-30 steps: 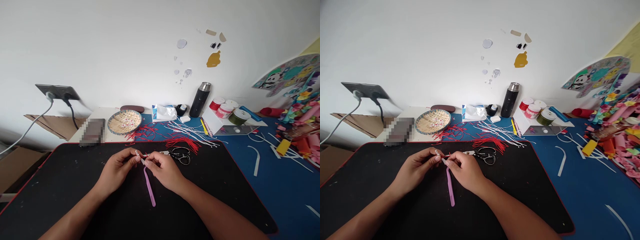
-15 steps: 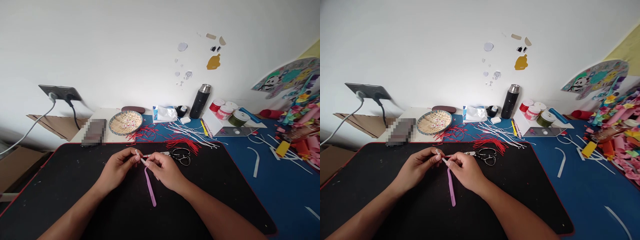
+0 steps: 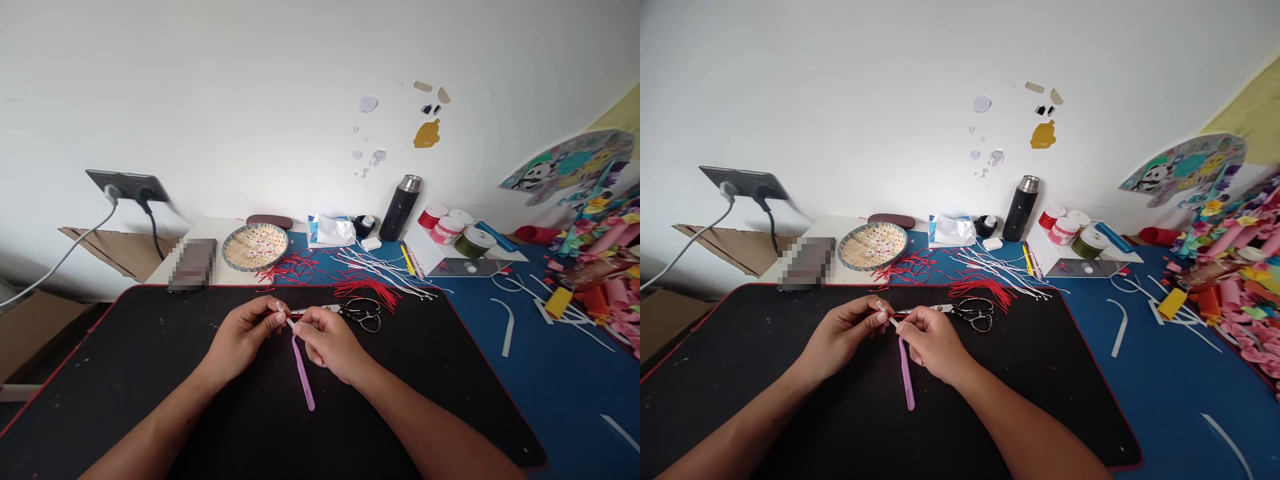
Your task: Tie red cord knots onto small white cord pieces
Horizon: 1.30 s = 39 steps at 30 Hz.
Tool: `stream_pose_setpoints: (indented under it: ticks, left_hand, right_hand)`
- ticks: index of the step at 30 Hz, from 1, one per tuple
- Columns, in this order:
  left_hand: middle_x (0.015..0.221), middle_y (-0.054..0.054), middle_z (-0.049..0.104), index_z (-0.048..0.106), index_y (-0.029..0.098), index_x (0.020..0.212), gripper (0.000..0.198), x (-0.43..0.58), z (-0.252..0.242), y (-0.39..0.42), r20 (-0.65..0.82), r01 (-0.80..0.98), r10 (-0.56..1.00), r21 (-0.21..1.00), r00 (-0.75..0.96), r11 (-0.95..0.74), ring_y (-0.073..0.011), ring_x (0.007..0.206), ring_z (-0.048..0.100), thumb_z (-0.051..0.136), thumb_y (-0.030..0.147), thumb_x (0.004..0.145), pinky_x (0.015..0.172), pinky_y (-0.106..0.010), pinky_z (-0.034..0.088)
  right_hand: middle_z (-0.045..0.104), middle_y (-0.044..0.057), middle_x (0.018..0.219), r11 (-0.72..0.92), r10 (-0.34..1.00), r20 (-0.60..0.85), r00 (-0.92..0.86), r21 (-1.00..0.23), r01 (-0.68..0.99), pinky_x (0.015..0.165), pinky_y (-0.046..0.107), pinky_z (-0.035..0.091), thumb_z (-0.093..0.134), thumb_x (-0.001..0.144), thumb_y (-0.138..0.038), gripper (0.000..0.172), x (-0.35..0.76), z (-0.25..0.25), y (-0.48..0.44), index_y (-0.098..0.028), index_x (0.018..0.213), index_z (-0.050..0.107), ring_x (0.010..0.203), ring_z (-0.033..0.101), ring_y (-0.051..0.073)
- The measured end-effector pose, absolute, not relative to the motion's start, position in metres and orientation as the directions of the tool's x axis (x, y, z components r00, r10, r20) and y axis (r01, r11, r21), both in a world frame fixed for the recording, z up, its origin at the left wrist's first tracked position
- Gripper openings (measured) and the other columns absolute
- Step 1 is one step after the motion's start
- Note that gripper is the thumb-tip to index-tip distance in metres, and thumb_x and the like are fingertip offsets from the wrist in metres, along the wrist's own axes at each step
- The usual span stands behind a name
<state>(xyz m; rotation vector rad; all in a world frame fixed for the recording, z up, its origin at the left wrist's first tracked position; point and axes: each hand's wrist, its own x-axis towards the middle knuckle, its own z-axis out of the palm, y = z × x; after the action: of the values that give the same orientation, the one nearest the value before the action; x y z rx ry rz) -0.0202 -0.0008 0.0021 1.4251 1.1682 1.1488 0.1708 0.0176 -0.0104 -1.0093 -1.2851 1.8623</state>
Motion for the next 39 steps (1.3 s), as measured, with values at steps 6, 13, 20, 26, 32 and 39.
stream_pose_setpoints:
  ticks: [6,13,20,26,32,39]
  left_hand:
    - [0.076,0.000,0.064,0.071,0.019,0.086,0.028,-0.023,-0.001,0.004,0.073,0.091,0.989,0.992,0.126,-0.085,-0.0151,0.067,0.055,0.071,0.047,0.092,0.062,-0.026,0.045]
    - [0.071,-0.001,0.066,0.069,0.019,0.082,0.030,-0.033,-0.004,0.013,0.029,-0.150,0.998,0.989,0.054,-0.021,-0.0147,0.062,0.054,0.078,0.047,0.087,0.057,-0.025,0.043]
    - [0.070,0.000,0.066,0.070,0.018,0.080,0.030,-0.031,-0.002,0.013,-0.051,-0.380,0.997,0.922,0.055,0.069,-0.0132,0.062,0.055,0.087,0.043,0.080,0.055,-0.023,0.041]
    - [0.067,-0.001,0.066,0.071,0.017,0.082,0.030,-0.030,-0.002,0.012,-0.069,-0.438,0.994,0.894,0.086,0.100,-0.0129,0.060,0.055,0.089,0.041,0.078,0.054,-0.023,0.040]
    - [0.071,-0.001,0.066,0.071,0.016,0.082,0.031,-0.027,-0.003,0.010,-0.067,-0.472,0.991,0.874,0.117,0.115,-0.0131,0.062,0.055,0.090,0.041,0.077,0.053,-0.023,0.040]
    - [0.073,-0.004,0.068,0.071,0.016,0.082,0.031,-0.024,-0.002,0.007,-0.088,-0.464,0.979,0.870,0.186,0.166,-0.0143,0.061,0.057,0.088,0.041,0.078,0.054,-0.024,0.040]
  right_hand:
    - [0.043,-0.013,0.046,-0.209,0.856,-0.157,-0.493,-0.976,-0.052,0.037,0.020,0.022,0.069,0.087,-0.045,0.030,0.171,-0.015,0.017,-0.020,0.081,0.054,0.035,0.035,0.005]
    - [0.045,-0.011,0.050,-0.112,0.868,-0.124,-0.480,-0.992,0.054,0.041,0.021,0.028,0.066,0.091,-0.049,0.032,0.174,-0.015,0.017,-0.019,0.084,0.057,0.038,0.039,0.007]
    - [0.061,-0.003,0.071,0.171,0.857,-0.046,-0.514,-0.915,0.366,0.060,0.024,0.040,0.069,0.092,-0.032,0.013,0.186,-0.006,0.001,-0.019,0.091,0.067,0.061,0.056,0.012]
    - [0.071,0.002,0.092,0.508,0.762,0.005,-0.648,-0.626,0.592,0.077,0.030,0.044,0.083,0.084,-0.037,0.029,0.184,0.006,-0.026,-0.021,0.104,0.070,0.087,0.065,0.021]
    - [0.070,0.004,0.093,0.604,0.739,0.028,-0.674,-0.470,0.643,0.078,0.031,0.045,0.071,0.088,-0.018,0.012,0.179,0.006,-0.035,-0.021,0.099,0.068,0.088,0.063,0.022]
    - [0.065,-0.002,0.080,0.342,0.808,-0.044,-0.588,-0.777,0.529,0.065,0.023,0.045,0.062,0.083,-0.008,0.016,0.188,0.015,-0.036,-0.021,0.089,0.068,0.070,0.062,0.013]
